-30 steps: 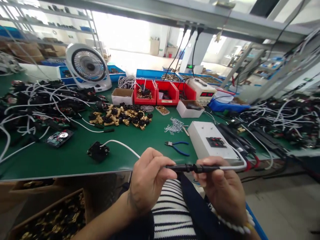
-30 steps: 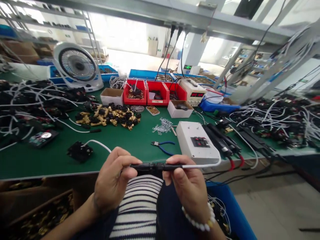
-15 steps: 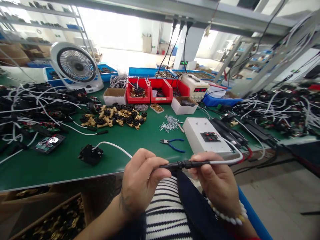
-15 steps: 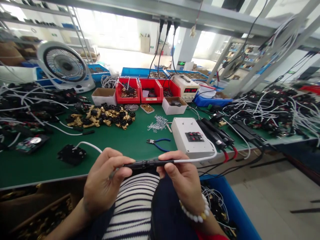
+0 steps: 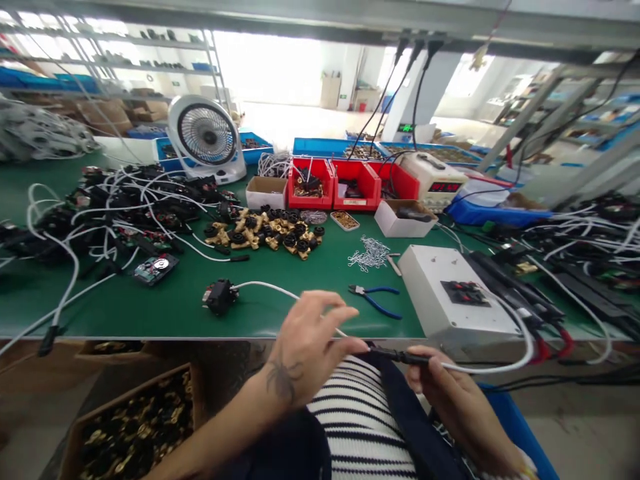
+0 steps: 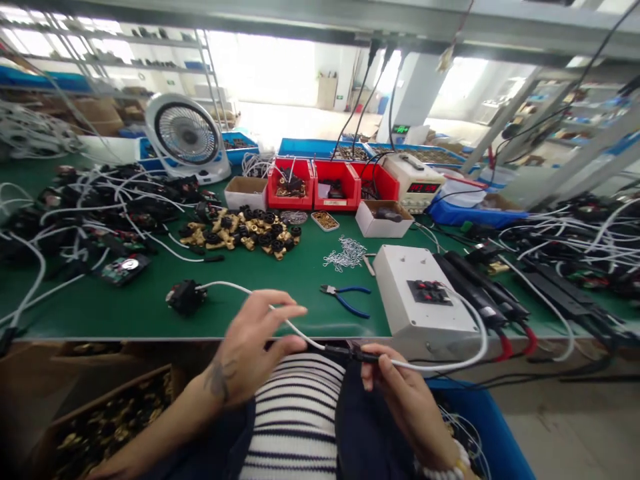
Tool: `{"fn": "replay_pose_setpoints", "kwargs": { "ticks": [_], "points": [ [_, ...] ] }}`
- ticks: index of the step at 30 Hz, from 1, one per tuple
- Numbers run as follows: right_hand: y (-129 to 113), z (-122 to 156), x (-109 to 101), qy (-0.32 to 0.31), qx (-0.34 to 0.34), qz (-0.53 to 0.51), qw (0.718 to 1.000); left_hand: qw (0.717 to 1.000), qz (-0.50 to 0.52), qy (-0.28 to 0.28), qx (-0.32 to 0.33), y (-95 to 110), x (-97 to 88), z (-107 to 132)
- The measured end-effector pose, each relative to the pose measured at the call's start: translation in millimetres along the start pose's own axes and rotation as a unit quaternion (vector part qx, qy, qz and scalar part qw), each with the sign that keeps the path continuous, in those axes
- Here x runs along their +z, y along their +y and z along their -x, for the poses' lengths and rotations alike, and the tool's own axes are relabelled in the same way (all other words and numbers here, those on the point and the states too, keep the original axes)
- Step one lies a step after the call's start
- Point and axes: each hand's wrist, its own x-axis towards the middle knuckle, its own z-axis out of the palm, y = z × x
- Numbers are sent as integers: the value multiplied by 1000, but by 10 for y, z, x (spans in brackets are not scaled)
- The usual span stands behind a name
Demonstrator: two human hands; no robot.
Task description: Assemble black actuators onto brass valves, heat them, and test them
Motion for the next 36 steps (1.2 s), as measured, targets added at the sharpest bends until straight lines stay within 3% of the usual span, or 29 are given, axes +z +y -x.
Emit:
{"fn": "replay_pose_setpoints", "kwargs": {
  "ticks": [2, 4, 7, 10, 11, 12, 15, 17, 20, 23, 27, 32, 36],
  "points": [
    [177, 29, -189, 5, 77, 96, 992, 987, -108, 83, -82, -227, -157, 120],
    [227, 60, -337, -3, 117, 172, 978, 954, -196, 136, -180, -506, -309, 312],
    [-33, 46, -481, -34, 118, 219, 968, 920, -244, 83, -297, -896, -425, 648],
    [-590, -142, -594, -14, 29, 271, 962, 907, -205, 14, -367, -1115, -409, 850],
    [-780, -262, -635, 51, -93, 339, 935, 909, -189, 2, -372, -1157, -388, 858],
    [-946, -411, -678, 110, -150, 353, 917, 914, -172, -10, -367, -1192, -363, 833],
    [-1219, -962, -801, 198, -200, 369, 886, 946, -94, -71, -303, -1298, -281, 611],
    [-1212, -1305, -863, 203, -196, 385, 879, 956, -75, -88, -271, -1361, -225, 414],
    [-1073, -1621, -931, 173, -172, 409, 880, 951, -120, -52, -280, -1382, -131, 195],
    [-963, -1711, -984, 149, -170, 421, 879, 942, -178, -78, -273, -1338, -23, 147],
    [-935, -1713, -1031, 128, -182, 428, 876, 947, -237, -112, -183, -1357, 107, 225],
    [-964, -1700, -1010, 109, -184, 462, 861, 983, -84, -155, -58, -1536, 268, 246],
    [-1032, -1672, -1007, 110, -170, 499, 842, 985, 1, -170, -2, -1649, 523, 214]
  ]
}}
